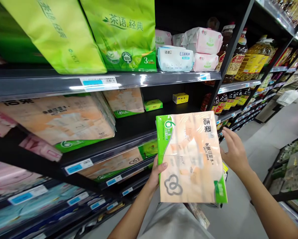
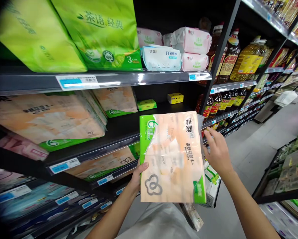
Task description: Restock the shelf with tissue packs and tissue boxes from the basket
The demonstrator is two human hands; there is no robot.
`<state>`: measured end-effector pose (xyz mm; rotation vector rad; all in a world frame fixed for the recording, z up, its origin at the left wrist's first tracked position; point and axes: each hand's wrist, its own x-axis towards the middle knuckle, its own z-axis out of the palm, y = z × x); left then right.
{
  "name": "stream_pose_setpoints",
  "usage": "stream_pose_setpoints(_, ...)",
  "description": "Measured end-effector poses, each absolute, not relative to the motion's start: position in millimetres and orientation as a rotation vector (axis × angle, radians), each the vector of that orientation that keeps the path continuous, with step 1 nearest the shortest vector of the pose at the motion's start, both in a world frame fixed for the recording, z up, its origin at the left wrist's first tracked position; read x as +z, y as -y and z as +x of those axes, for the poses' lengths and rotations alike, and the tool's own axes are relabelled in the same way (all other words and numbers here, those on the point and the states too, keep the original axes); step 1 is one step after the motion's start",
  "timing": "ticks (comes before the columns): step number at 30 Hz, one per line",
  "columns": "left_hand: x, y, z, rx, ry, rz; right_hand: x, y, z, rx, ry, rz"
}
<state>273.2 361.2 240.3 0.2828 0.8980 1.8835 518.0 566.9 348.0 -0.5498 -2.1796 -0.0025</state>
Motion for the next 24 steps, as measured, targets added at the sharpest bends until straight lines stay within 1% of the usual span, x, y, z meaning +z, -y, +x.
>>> stream_pose_setpoints(1, 246.1, -363.8, 275.6, 1.989, -0.964, 0.361, 351.0, -561.7, 517.9, 0.096, 2.089, -0.613)
stream_pose_setpoints(3, 257.7, -370.3, 280.5, 2.162, -1.14, 0.526, 355.7, -540.8, 516.0, 0.401, 1.915, -0.696)
stream_pose_setpoints(7, 267.9, -388.3, 295.5, 2.382, -1.545, 0.836, 346.8, -469.3, 496.1, 1.074, 1.789, -0.644)
stream_pose_setpoints(8, 266.5, -392.9, 300.7, 2.404, -1.609, 0.939, 339.8, -452.0, 487.3, 1.189, 1.756, -0.627)
stream_pose_setpoints(10, 260.9, -400.4, 312.6, 2.401, -1.674, 1.231, 322.8, -426.2, 467.6, 1.308, 1.587, -0.643)
stream_pose_setpoints(13, 252.7, -405.1, 332.9, 2.344, -1.737, 1.781, 301.4, -412.3, 443.6, 1.235, 1.208, -0.801)
stream_pose_setpoints(15, 251.8, -405.0, 345.6, 2.344, -1.823, 2.022, 295.1, -412.8, 436.1, 1.159, 1.041, -0.864)
stream_pose_setpoints(20, 265.3, -404.1, 362.8, 2.463, -1.896, 2.206, 296.0, -412.0, 434.4, 1.105, 0.908, -0.832)
stream_pose_setpoints(24, 278.6, -400.7, 364.1, 2.425, -1.91, 2.312, 295.4, -414.5, 441.3, 1.11, 0.905, -0.792)
